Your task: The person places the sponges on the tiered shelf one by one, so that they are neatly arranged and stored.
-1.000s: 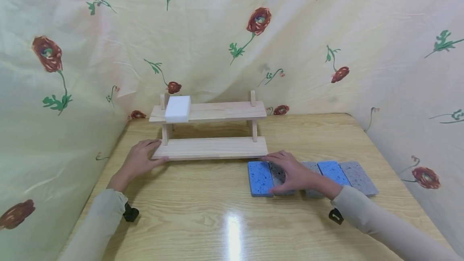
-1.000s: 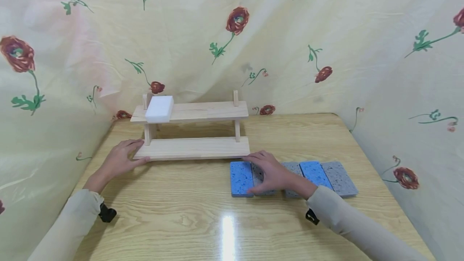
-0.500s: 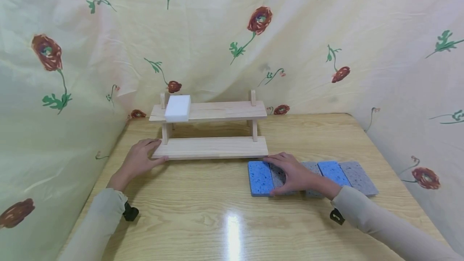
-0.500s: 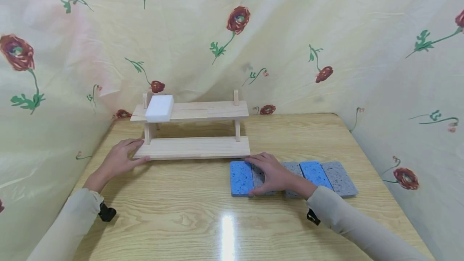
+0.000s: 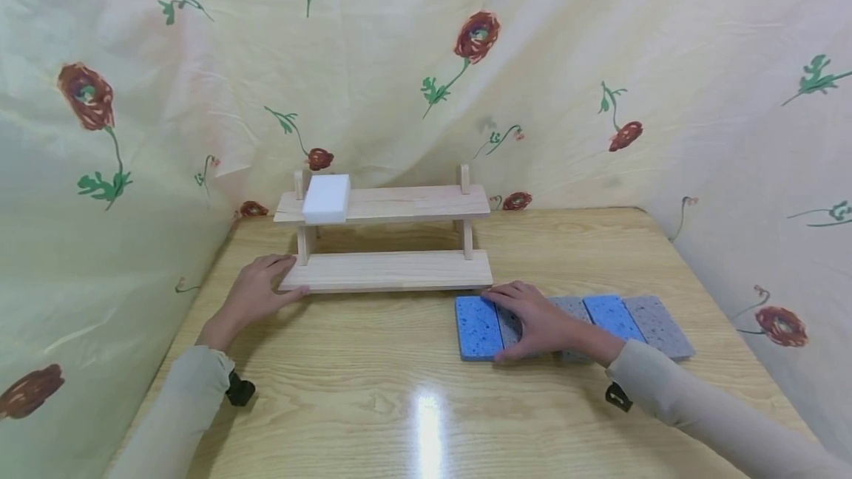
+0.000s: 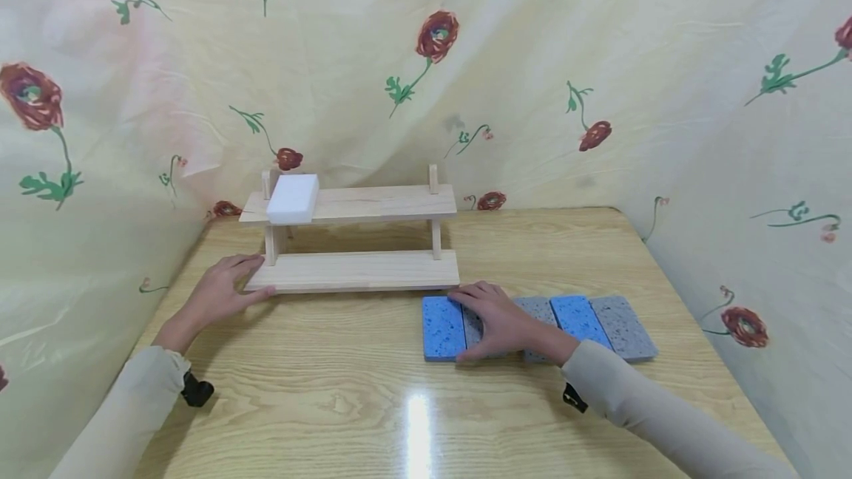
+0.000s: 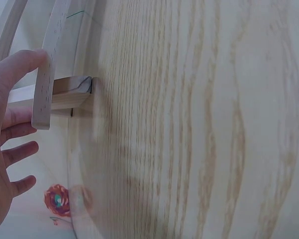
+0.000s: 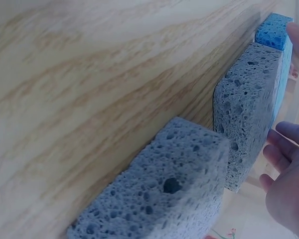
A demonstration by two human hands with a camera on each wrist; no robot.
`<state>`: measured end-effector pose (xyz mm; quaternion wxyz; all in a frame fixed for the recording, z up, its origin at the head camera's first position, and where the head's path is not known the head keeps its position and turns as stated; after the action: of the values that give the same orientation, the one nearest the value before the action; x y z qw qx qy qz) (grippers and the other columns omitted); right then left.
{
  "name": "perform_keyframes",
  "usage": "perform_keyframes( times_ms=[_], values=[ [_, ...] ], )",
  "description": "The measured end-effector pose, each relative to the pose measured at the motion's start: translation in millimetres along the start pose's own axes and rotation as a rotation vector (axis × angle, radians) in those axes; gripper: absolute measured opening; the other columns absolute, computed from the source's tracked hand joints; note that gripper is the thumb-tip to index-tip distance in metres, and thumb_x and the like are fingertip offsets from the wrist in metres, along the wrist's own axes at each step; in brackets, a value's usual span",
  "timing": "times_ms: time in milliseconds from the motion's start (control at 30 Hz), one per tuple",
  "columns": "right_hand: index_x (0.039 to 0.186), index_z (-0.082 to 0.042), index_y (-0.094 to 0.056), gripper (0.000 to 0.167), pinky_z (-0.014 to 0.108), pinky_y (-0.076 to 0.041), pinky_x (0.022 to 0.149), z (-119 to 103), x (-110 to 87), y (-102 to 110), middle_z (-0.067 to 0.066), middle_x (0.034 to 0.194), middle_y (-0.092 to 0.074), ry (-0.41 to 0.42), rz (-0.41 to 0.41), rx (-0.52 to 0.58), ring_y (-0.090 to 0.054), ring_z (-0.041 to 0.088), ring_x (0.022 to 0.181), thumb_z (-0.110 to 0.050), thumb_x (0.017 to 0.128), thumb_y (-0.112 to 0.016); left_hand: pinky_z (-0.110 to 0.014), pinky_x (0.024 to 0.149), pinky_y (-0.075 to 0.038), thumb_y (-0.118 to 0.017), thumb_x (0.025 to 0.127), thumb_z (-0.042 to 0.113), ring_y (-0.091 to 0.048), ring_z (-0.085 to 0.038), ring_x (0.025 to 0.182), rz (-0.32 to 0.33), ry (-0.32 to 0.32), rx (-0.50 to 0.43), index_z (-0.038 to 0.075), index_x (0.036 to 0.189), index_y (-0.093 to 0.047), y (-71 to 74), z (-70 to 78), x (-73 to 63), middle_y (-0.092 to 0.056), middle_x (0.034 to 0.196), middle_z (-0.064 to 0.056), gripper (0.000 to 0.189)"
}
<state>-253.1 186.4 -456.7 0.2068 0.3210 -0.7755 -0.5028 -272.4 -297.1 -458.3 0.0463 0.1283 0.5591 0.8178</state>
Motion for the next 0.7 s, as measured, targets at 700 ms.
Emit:
perform_keyframes(
  times_ms=[700],
  values=[
    [0.156, -0.007, -0.04, 0.113, 0.063, -0.036, 0.114, -1.5, 4.2, -5.4, 0.012, 0.155, -0.047, -0.007, -0.056, -0.099, -0.042, 0.033, 0.139, -0.066, 0.07, -0.084, -0.065, 0.113, -0.037, -0.073, 0.089, 0.052, -0.048, -0.047, 0.136, 0.004, 0.005, 0.001, -0.001, 0.142, -0.056, 0.0, -1.6, 0.5, -0.054, 0.146, -0.026, 0.078]
  ],
)
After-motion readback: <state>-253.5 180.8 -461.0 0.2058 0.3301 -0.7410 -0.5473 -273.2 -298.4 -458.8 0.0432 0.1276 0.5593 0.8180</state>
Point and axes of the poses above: each hand's wrist, its own x-axis towards the middle knuckle, its own y-axis out of the back of the hand, z = x × y, the point moved 5 cm from there along x, towards the middle knuckle
